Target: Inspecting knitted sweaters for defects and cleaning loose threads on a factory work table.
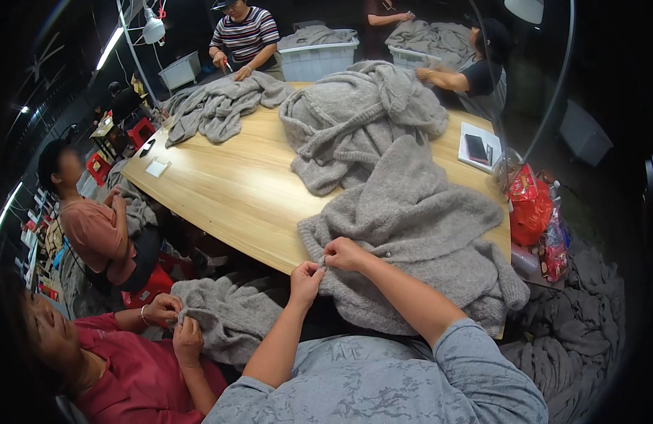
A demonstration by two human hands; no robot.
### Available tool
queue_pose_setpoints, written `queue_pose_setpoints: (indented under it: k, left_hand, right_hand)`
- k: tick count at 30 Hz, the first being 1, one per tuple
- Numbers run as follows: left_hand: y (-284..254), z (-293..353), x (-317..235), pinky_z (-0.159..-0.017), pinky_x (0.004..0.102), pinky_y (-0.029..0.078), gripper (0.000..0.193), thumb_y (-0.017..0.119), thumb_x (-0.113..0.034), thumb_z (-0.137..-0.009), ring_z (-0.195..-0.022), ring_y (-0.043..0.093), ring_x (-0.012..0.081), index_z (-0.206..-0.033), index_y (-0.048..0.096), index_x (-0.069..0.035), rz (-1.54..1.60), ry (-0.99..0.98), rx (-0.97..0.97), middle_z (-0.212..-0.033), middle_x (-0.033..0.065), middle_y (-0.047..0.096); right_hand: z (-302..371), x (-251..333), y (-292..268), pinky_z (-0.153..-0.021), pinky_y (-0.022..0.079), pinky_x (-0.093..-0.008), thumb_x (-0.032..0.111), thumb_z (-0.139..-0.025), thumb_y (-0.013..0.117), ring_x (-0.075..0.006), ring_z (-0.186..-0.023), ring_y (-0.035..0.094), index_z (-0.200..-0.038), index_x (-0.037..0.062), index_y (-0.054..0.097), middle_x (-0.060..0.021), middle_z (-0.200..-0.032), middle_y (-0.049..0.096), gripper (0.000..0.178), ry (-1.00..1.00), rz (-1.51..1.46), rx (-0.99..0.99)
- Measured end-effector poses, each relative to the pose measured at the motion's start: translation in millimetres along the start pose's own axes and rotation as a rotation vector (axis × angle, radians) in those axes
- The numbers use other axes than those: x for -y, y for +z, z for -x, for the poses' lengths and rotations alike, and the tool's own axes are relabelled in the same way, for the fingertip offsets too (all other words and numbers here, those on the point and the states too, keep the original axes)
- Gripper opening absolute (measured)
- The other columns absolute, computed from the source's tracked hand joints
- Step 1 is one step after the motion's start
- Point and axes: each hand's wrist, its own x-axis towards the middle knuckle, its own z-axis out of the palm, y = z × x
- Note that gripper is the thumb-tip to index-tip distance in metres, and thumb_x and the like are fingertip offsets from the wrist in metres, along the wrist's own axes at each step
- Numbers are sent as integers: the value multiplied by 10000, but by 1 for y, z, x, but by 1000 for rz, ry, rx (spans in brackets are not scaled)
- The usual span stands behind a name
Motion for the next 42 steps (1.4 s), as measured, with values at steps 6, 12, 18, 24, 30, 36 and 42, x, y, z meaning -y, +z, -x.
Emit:
queue_pose_setpoints:
  k: [6,12,18,24,30,36,42]
  left_hand:
    - [4,-1,-9,-534,167,377,144,694,-3,-805,-603,499,33,-837,564,-57,-14,-109,9,-717,-25,569]
    - [-2,-3,-9,-526,170,360,164,671,25,-804,-593,466,23,-790,540,-72,-238,-42,122,-694,-46,536]
    - [-2,0,-6,-539,175,356,161,651,24,-816,-617,464,22,-786,528,-75,-205,21,158,-704,-46,527]
    - [-2,-2,-8,-560,196,362,152,638,9,-826,-628,436,28,-814,510,-72,-264,37,99,-718,-47,500]
    - [-4,-2,2,-611,183,388,111,634,-3,-844,-689,482,33,-866,539,-56,-19,69,166,-763,-37,536]
    - [4,-4,4,-655,178,422,89,640,-6,-845,-724,528,43,-918,597,-35,49,-57,-42,-806,-23,584]
    - [8,-4,4,-640,187,429,59,650,2,-832,-686,534,52,-872,613,-20,48,-39,-69,-770,-9,595]
  right_hand:
    - [20,-9,14,-601,463,-305,139,-768,600,-139,-620,570,-878,-32,651,-101,-679,635,209,-28,-148,-174]
    - [12,-13,5,-588,464,-297,125,-746,621,-136,-614,577,-861,-29,655,-99,-678,641,195,-48,-149,-41]
    - [-3,-13,-8,-509,397,-271,110,-743,635,-85,-563,495,-802,14,677,8,-624,581,120,77,-117,208]
    - [-4,-21,-5,-546,423,-243,79,-759,687,-71,-604,516,-788,8,670,11,-679,613,79,119,-350,107]
    - [5,-22,6,-598,431,-214,39,-778,689,-67,-686,537,-829,47,581,4,-757,601,120,50,-356,-54]
    - [16,-13,5,-616,415,-217,64,-770,714,-62,-702,508,-807,34,608,7,-798,559,117,25,-298,-96]
    - [29,-8,11,-669,451,-259,102,-757,736,-126,-753,549,-798,-3,623,-54,-916,565,160,-155,-74,-200]
